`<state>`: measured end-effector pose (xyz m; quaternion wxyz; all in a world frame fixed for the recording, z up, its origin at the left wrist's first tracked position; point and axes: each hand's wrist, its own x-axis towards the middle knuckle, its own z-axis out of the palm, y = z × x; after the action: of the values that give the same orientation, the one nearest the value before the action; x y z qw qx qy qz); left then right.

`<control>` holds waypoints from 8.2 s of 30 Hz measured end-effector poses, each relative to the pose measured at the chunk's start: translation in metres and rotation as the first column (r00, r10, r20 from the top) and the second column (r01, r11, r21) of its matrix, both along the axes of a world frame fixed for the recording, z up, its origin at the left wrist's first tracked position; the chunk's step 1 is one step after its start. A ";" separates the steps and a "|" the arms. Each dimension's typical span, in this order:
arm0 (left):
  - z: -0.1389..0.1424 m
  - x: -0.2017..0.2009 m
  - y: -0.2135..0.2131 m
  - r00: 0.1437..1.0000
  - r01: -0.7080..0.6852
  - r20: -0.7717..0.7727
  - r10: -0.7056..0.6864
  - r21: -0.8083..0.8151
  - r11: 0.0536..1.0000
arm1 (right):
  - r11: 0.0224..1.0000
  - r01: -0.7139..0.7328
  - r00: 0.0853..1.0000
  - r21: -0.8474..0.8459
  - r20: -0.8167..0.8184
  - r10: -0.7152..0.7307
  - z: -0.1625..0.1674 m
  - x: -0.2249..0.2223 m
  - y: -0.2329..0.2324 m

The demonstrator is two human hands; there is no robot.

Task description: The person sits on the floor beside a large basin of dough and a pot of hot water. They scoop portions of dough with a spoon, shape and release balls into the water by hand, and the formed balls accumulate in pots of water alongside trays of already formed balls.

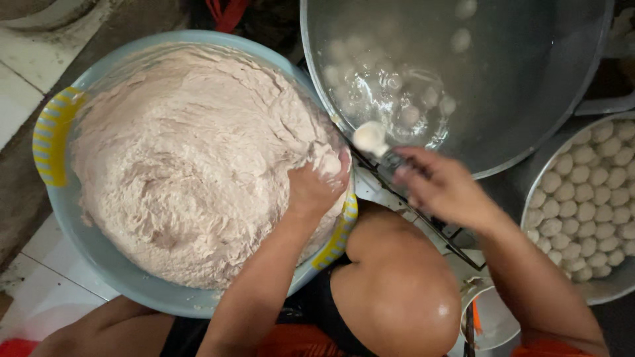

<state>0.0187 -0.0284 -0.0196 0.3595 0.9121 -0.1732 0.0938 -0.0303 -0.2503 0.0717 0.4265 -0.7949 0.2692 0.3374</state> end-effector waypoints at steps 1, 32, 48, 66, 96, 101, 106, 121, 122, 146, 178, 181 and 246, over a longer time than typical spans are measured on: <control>0.000 0.000 0.001 0.998 0.048 0.032 -0.047 -0.050 0.998 | 0.997 -0.082 0.987 0.007 0.136 0.080 0.002 -0.001 0.010; 0.004 -0.007 0.007 0.955 -0.133 -0.291 0.049 -0.278 0.951 | 0.996 0.062 0.985 0.064 0.154 -0.072 -0.006 0.001 -0.005; 0.014 0.020 0.030 0.762 0.026 -0.638 0.108 0.197 0.980 | 0.875 0.019 0.998 0.484 0.038 -0.043 -0.012 0.009 0.024; 0.017 0.009 0.025 0.917 0.000 -0.397 0.034 0.084 0.996 | 0.774 -0.083 0.875 -0.628 0.326 0.358 -0.016 0.045 -0.055; 0.020 0.008 0.014 0.855 -0.118 -0.498 0.146 0.087 0.989 | 0.924 -0.194 0.871 -0.331 0.375 0.317 -0.008 0.016 -0.007; 0.012 0.007 0.017 0.900 -0.045 -0.434 0.047 0.014 0.999 | 0.915 -0.146 0.909 -0.375 0.314 0.274 -0.010 0.026 -0.015; 0.008 0.005 0.009 0.971 -0.081 -0.228 0.072 -0.033 0.996 | 0.999 0.002 0.989 0.054 0.150 -0.010 -0.001 0.019 0.009; 0.018 0.017 0.017 0.848 -0.122 -0.518 0.111 0.013 0.992 | 0.925 -0.011 0.996 0.380 0.088 -0.025 -0.004 0.023 0.038; 0.019 0.017 0.017 0.845 -0.116 -0.519 0.126 0.051 0.992 | 0.945 0.006 0.992 0.326 0.120 -0.048 -0.008 0.026 0.032; 0.005 0.018 0.025 0.924 -0.029 -0.377 -0.065 -0.237 0.971 | 0.964 -0.254 0.951 0.079 0.201 0.234 0.010 0.023 0.062; 0.022 0.047 0.029 0.892 -0.087 -0.436 0.115 0.084 0.993 | 0.961 -0.007 0.815 -0.275 0.556 0.165 0.001 0.143 0.026; 0.019 0.047 0.032 0.980 -0.117 -0.175 0.100 -0.090 0.989 | 1.000 0.028 0.912 -0.012 0.410 -0.021 0.008 0.110 0.030; 0.003 0.034 0.038 0.994 -0.107 -0.009 0.106 -0.127 0.986 | 0.937 -0.078 0.837 -0.342 0.488 0.248 -0.015 0.093 -0.005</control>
<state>0.0524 0.0092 -0.0170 0.4117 0.8953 -0.1175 0.1229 0.0630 -0.2554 0.0567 0.3235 -0.9331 0.1227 0.0976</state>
